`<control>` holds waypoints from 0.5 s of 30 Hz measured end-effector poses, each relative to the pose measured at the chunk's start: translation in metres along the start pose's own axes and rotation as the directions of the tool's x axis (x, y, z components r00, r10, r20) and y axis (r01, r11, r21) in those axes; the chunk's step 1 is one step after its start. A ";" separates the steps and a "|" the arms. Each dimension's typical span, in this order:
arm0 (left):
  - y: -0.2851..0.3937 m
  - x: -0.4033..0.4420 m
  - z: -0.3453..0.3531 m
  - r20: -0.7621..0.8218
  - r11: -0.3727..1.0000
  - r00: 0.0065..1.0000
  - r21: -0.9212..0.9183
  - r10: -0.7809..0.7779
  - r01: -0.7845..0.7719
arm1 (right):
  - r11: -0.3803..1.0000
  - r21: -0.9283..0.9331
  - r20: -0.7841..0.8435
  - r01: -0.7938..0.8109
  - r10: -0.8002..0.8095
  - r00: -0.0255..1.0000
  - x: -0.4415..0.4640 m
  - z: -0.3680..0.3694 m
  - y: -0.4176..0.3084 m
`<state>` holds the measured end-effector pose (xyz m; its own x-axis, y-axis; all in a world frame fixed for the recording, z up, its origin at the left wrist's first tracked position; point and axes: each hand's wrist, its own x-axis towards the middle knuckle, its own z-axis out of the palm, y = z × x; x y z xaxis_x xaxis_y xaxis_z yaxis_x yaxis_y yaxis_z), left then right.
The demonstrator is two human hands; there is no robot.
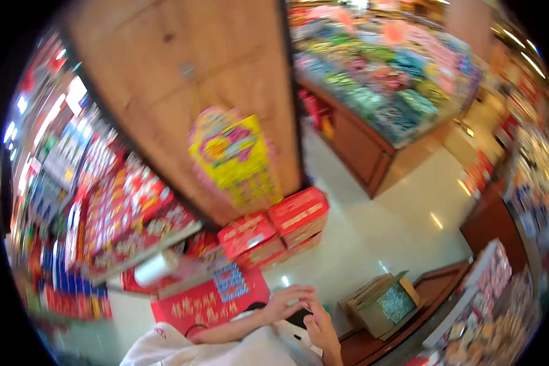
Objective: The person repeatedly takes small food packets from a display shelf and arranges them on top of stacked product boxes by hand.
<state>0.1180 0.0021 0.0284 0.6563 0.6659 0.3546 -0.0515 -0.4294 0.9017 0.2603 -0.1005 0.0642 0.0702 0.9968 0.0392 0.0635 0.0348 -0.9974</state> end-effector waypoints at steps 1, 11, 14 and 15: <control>0.005 0.010 0.003 0.062 0.997 0.998 -0.077 0.021 -0.016 | 1.000 0.017 -0.067 0.003 -0.002 0.998 -0.005 0.001 0.006; -0.020 0.027 0.081 0.704 0.940 0.644 -0.333 0.299 -0.073 | 0.979 0.144 -0.659 -0.144 0.204 0.724 -0.117 0.036 0.040; -0.017 0.015 0.115 0.840 0.938 0.469 -0.340 0.272 0.066 | 0.981 0.073 -0.747 -0.179 0.173 0.641 -0.150 0.042 0.052; -0.016 0.012 0.126 0.886 0.943 0.400 -0.307 0.235 0.127 | 0.979 0.082 -0.774 -0.189 0.182 0.606 -0.160 0.041 0.053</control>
<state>0.2215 -0.0602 -0.0132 0.9172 -0.3752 0.1342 -0.1967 -0.1334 0.9713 0.2118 -0.2550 0.0022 0.8250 0.5543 -0.1104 -0.0325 -0.1484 -0.9884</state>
